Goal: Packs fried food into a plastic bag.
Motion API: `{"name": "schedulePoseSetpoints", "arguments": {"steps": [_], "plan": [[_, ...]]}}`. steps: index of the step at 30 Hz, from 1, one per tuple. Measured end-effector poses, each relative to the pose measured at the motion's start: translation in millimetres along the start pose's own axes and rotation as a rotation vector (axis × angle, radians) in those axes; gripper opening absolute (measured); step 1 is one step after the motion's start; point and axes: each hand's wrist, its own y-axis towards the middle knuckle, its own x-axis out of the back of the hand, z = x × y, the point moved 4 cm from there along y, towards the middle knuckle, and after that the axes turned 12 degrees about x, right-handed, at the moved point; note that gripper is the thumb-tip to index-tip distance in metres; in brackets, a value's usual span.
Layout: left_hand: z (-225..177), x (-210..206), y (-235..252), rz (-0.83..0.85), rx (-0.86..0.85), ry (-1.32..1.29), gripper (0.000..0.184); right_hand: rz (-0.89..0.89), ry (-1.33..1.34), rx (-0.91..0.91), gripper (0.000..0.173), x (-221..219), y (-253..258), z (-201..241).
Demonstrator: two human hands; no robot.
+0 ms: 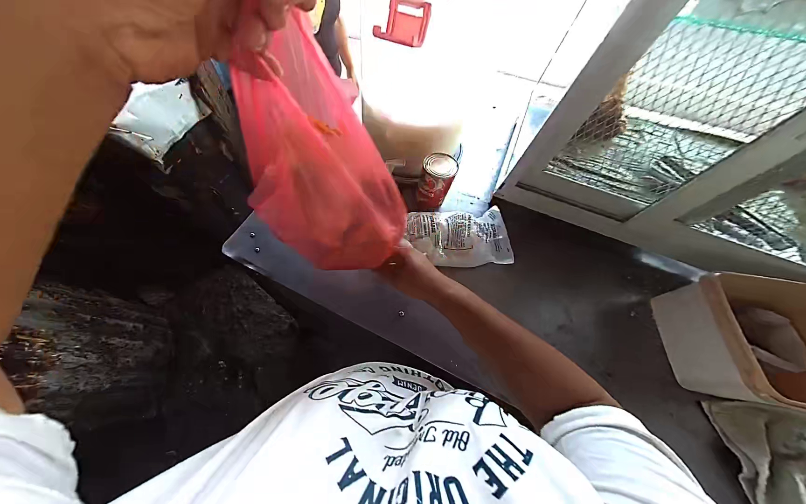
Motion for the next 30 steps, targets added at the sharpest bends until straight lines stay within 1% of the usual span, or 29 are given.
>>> {"name": "schedulePoseSetpoints", "arguments": {"steps": [1, 2, 3, 5, 7, 10, 12, 13, 14, 16, 18, 20, 22, 23, 25, 26, 27, 28, 29, 30], "plan": [[5.1, 5.0, -4.8, -0.045, 0.038, 0.036, 0.017, 0.056, -0.056, 0.032, 0.025, -6.8, 7.7, 0.6], [12.0, 9.2, -9.3, -0.106, 0.094, 0.076, 0.012, 0.089, -0.102, 0.065, 0.024, -14.6, 17.4, -0.4], [18.9, 12.8, -13.6, -0.174, 0.148, 0.119, 0.011, 0.11, -0.148, 0.086, 0.025, -22.5, 29.4, -3.7], [30.1, 22.2, -21.2, -0.276, 0.229, 0.197, 0.008, 0.126, -0.24, 0.099, 0.03, -36.0, 60.4, -14.1], [41.8, 32.8, -29.9, -0.342, 0.305, 0.293, 0.004, 0.116, -0.33, 0.084, 0.039, -47.6, 97.5, -27.6], [63.2, 49.0, -36.2, -0.414, 0.366, 0.488, 0.016, 0.098, -0.439, 0.083, 0.058, -68.6, 160.9, -46.1], [75.6, 56.9, -35.4, -0.432, 0.415, 0.539, 0.02, 0.129, -0.47, 0.033, 0.073, -83.6, 194.8, -60.6], [82.4, 60.7, -34.3, -0.434, 0.444, 0.532, 0.02, 0.152, -0.47, -0.013, 0.074, -89.0, 205.8, -69.9], [88.6, 64.2, -33.4, -0.438, 0.46, 0.519, 0.019, 0.167, -0.46, -0.06, 0.073, -92.0, 212.1, -79.4], [97.0, 67.9, -34.1, -0.446, 0.465, 0.436, 0.016, 0.159, -0.47, -0.092, 0.06, -89.5, 210.4, -92.8], [100.3, 66.7, -38.2, -0.458, 0.428, 0.282, 0.003, 0.121, -0.512, -0.047, 0.046, -81.3, 192.6, -93.7], [101.1, 62.1, -41.9, -0.421, 0.357, 0.127, 0.006, 0.146, -0.517, -0.115, 0.044, -69.6, 165.0, -91.0], [100.4, 52.6, -40.5, -0.362, 0.308, 0.026, 0.009, 0.19, -0.419, -0.22, 0.051, -48.4, 141.5, -82.2], [100.7, 45.3, -39.0, -0.33, 0.301, 0.004, 0.009, 0.158, -0.325, -0.212, 0.057, -35.9, 134.1, -70.7], [102.7, 24.7, -33.9, -0.242, 0.289, 0.006, 0.01, 0.007, -0.071, -0.06, 0.072, -13.7, 123.9, -24.1], [103.6, 13.5, -29.9, -0.199, 0.278, 0.01, 0.012, -0.049, 0.04, 0.051, 0.079, -7.7, 123.6, 5.0], [104.3, 3.3, -25.7, -0.157, 0.271, 0.002, 0.012, -0.089, 0.102, 0.178, 0.081, -6.7, 127.4, 30.6], [104.6, -4.4, -22.1, -0.12, 0.267, -0.011, 0.011, -0.109, 0.099, 0.265, 0.078, -8.0, 134.3, 48.2], [104.6, -8.7, -19.0, -0.097, 0.265, -0.004, 0.011, -0.143, 0.04, 0.288, 0.066, -8.3, 141.3, 57.2], [105.5, -9.1, -15.8, -0.094, 0.268, 0.026, 0.013, -0.201, -0.035, 0.247, 0.049, -6.1, 146.4, 57.9]]}}
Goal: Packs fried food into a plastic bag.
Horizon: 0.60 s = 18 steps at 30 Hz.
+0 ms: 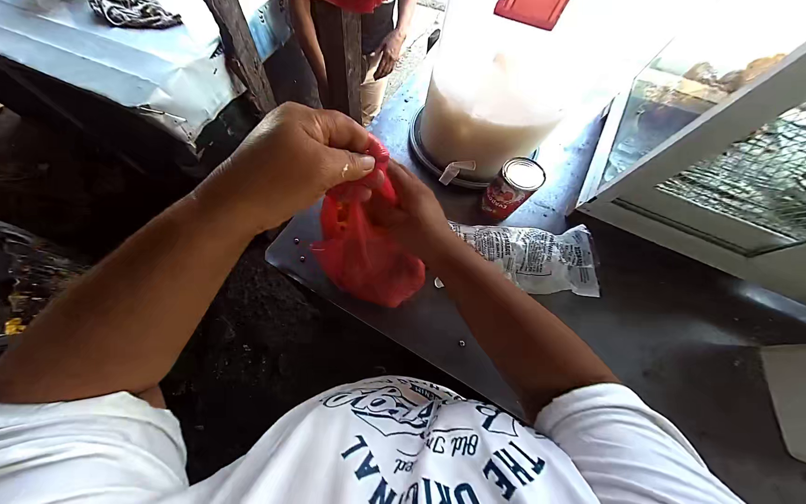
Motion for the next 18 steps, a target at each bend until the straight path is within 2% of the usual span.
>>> {"name": "schedulePoseSetpoints", "arguments": {"steps": [1, 2, 4, 5, 8, 10, 11, 13, 15, 18], "plan": [[1.1, 1.5, 4.8, -0.007, 0.017, 0.019, 0.014, -0.058, -0.075, -0.059, 0.037, 3.7, 1.4, -6.0], [5.4, 4.1, 11.3, -0.012, 0.056, -0.009, 0.015, -0.106, -0.127, -0.103, 0.032, 8.7, -1.1, -13.1], [15.1, 6.8, 18.8, -0.002, 0.136, -0.168, 0.012, -0.139, -0.136, -0.134, 0.033, 20.5, -13.4, -11.8], [14.4, 4.7, 14.8, 0.011, 0.114, -0.221, 0.011, -0.143, -0.114, -0.096, 0.033, 28.7, -22.5, -2.5], [2.2, -18.0, -27.0, 0.136, -0.147, -0.235, 0.014, -0.148, 0.048, 0.184, 0.031, 68.5, -68.4, 39.8], [11.8, -27.1, -49.3, 0.217, -0.277, -0.342, 0.018, -0.065, 0.143, 0.204, 0.03, 93.4, -106.1, 61.1], [21.8, -27.1, -49.7, 0.208, -0.261, -0.397, 0.02, -0.006, 0.198, 0.168, 0.029, 101.6, -120.5, 61.7], [40.0, -20.8, -30.7, 0.092, -0.057, -0.402, 0.018, 0.101, 0.239, 0.07, 0.024, 113.3, -129.9, 50.8], [45.0, -18.4, -11.9, 0.033, 0.089, -0.467, 0.014, 0.106, 0.152, 0.053, 0.021, 123.5, -119.5, 54.2], [8.5, -10.3, -27.2, 0.019, -0.062, -0.419, 0.015, 0.072, 0.058, 0.173, 0.019, 137.6, -98.5, 84.2]]}}
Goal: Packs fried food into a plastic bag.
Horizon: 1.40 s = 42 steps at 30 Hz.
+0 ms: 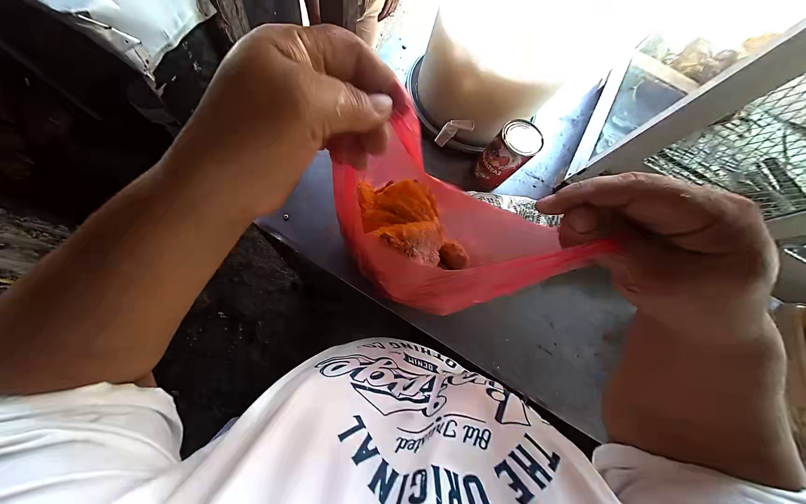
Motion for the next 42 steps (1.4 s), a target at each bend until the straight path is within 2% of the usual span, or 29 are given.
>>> {"name": "schedulePoseSetpoints", "arguments": {"steps": [2, 6, 8, 11, 13, 16, 19, 22, 26, 30, 32, 35, 36, 38, 40, 42], "plan": [[-5.9, 3.8, -3.4, 0.013, -0.104, 0.008, 0.017, -0.019, -0.045, 0.039, 0.019, 1.6, 1.3, 5.1], [34.0, 16.4, 3.3, -0.042, 0.001, 0.038, 0.016, 0.07, -0.118, 0.021, 0.017, -9.7, -10.2, 2.6], [47.8, 11.7, -6.1, 0.004, -0.036, 0.046, 0.018, 0.032, -0.167, -0.004, 0.018, -13.7, -22.1, 0.4], [65.1, 12.4, -13.3, 0.029, -0.084, -0.015, 0.03, -0.016, -0.198, -0.1, 0.021, -16.6, -36.4, -11.4], [68.6, 5.9, -15.9, 0.015, -0.087, 0.002, 0.033, 0.039, -0.174, -0.037, 0.018, -23.9, -29.4, -7.2], [44.8, -19.9, -25.7, 0.062, -0.307, 0.268, 0.029, 0.166, -0.191, 0.109, 0.017, -40.5, 9.2, 4.2], [24.8, -48.5, -32.9, -0.053, -0.58, 0.672, 0.024, 0.248, -0.112, 0.176, 0.014, -65.7, 46.9, -10.8], [27.3, -42.5, -35.5, -0.14, -0.64, 0.699, 0.026, 0.244, 0.121, 0.097, 0.011, -69.1, 55.2, -29.0], [66.1, -20.2, -45.2, -0.137, -0.449, 0.436, 0.024, 0.231, 0.134, -0.086, 0.01, -42.0, 54.9, -36.9], [111.7, -30.7, -53.2, -0.076, -0.31, 0.081, 0.016, -0.087, 0.129, -0.124, 0.016, -27.9, 54.0, -42.3], [140.7, -34.2, -45.1, -0.107, -0.067, -0.14, 0.021, -0.245, 0.136, -0.207, 0.018, -17.4, 36.3, -57.3], [193.1, -56.9, -28.7, -0.065, 0.434, -0.37, 0.046, -0.361, -0.038, -0.435, 0.014, -3.1, 15.1, -79.1], [207.6, -71.2, -24.5, -0.021, 0.548, -0.436, 0.054, -0.337, -0.058, -0.436, 0.015, -8.6, 18.4, -75.2], [221.0, -98.1, -18.2, 0.037, 0.666, -0.587, 0.052, -0.239, -0.025, -0.322, 0.017, -38.3, 36.3, -55.8], [218.2, -110.1, -10.0, 0.005, 0.658, -0.724, 0.047, -0.183, 0.015, -0.183, 0.017, -72.4, 58.2, -33.9], [215.8, -106.5, -9.4, -0.044, 0.563, -0.792, 0.05, -0.185, 0.08, -0.101, 0.02, -76.9, 69.3, -19.7]]}}
